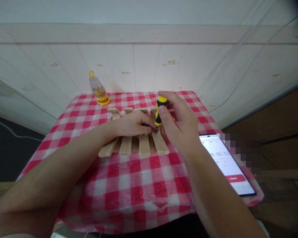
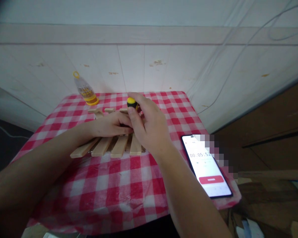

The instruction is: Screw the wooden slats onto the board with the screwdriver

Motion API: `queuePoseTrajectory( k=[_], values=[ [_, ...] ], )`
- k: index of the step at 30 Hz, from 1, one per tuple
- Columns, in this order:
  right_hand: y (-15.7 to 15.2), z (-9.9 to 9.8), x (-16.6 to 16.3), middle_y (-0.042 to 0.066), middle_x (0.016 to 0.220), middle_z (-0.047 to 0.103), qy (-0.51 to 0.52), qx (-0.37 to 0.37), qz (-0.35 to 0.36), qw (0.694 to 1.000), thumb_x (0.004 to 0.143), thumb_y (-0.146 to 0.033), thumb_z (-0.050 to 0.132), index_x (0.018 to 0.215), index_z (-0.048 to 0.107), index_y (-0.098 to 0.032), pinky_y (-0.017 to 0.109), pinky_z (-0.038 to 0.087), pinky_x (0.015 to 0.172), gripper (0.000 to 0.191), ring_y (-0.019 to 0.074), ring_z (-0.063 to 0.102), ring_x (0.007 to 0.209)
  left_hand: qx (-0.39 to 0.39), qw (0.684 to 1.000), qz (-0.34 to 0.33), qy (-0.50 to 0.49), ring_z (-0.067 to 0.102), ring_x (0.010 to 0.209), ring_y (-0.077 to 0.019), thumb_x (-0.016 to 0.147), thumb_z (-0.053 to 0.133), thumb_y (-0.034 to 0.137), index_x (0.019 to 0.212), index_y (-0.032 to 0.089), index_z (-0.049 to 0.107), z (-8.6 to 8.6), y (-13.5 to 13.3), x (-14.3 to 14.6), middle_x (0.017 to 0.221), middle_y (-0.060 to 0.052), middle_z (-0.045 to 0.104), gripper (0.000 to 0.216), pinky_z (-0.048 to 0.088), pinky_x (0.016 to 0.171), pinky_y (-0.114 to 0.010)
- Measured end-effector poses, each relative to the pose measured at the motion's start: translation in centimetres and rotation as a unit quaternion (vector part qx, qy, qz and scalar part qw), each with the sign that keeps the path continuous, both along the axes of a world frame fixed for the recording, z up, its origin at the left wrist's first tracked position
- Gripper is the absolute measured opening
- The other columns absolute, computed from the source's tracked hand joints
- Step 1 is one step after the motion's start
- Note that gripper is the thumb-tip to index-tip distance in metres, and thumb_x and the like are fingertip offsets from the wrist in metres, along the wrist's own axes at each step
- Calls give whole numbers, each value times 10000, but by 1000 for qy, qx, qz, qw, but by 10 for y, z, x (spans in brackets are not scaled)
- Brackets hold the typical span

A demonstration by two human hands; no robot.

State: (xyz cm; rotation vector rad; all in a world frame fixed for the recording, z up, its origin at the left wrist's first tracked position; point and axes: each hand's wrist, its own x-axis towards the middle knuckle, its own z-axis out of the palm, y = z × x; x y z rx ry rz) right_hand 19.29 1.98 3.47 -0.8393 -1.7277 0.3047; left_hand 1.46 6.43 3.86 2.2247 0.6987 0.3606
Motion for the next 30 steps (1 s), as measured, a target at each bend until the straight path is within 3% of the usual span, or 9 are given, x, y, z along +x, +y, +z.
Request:
queuePoseTrajectory(
  k=[3, 6, 9, 13, 19, 25, 30],
  values=[
    [4, -5, -3, 35, 1040, 635, 38, 2, -15, 999, 889, -417, 623, 1129, 567, -269, 380, 568, 804, 288, 186, 629, 910, 19, 1000, -5, 17, 664, 739, -125, 839, 577, 134, 885, 140, 769, 3, 0, 1, 836, -36, 764, 197, 509, 718, -221],
    [6, -7, -4, 37, 1053, 622, 51, 3, -24, 998, 892, -393, 622, 1152, 553, -271, 356, 575, 747, 296, 177, 625, 889, 16, 999, -2, 31, 672, 773, -138, 845, 572, 143, 930, 132, 767, 5, 1, 1, 885, -55, 767, 212, 511, 741, -238],
    [3, -3, -3, 43, 1111, 643, 33, 14, -16, 999, 922, -348, 580, 1218, 553, -286, 385, 582, 791, 304, 193, 642, 943, 9, 999, 25, 41, 668, 761, -143, 846, 582, 166, 939, 124, 759, 6, 0, 0, 872, -59, 760, 204, 509, 707, -237],
    [-3, 7, 0, 41, 1108, 686, -7, 38, -17, 999, 934, -320, 558, 1167, 627, -287, 427, 571, 886, 245, 219, 650, 1013, 21, 998, 47, 42, 664, 784, -138, 833, 599, 167, 951, 132, 749, 5, -1, 0, 900, -46, 755, 195, 508, 727, -233],
    [-4, 7, 2, 35, 1110, 687, -4, 27, -13, 1000, 981, -331, 449, 1181, 630, -303, 431, 574, 873, 271, 210, 660, 990, -3, 999, 39, 37, 669, 797, -140, 834, 593, 171, 955, 135, 750, 5, -2, 1, 884, -39, 754, 202, 510, 745, -235],
    [6, -7, -3, 40, 1061, 617, 57, 8, -32, 998, 890, -402, 631, 1178, 571, -278, 374, 589, 774, 319, 180, 631, 910, 8, 999, 26, 21, 673, 784, -138, 827, 592, 161, 941, 142, 755, 5, -1, 0, 894, -42, 764, 200, 511, 727, -231],
    [-1, 4, 0, 19, 1146, 671, 8, 29, -13, 999, 960, -341, 507, 1210, 619, -333, 434, 569, 914, 273, 208, 640, 1045, 5, 1000, 21, 18, 682, 794, -145, 837, 598, 176, 941, 131, 757, 7, -2, -1, 906, -53, 766, 194, 518, 727, -230]
  ],
)
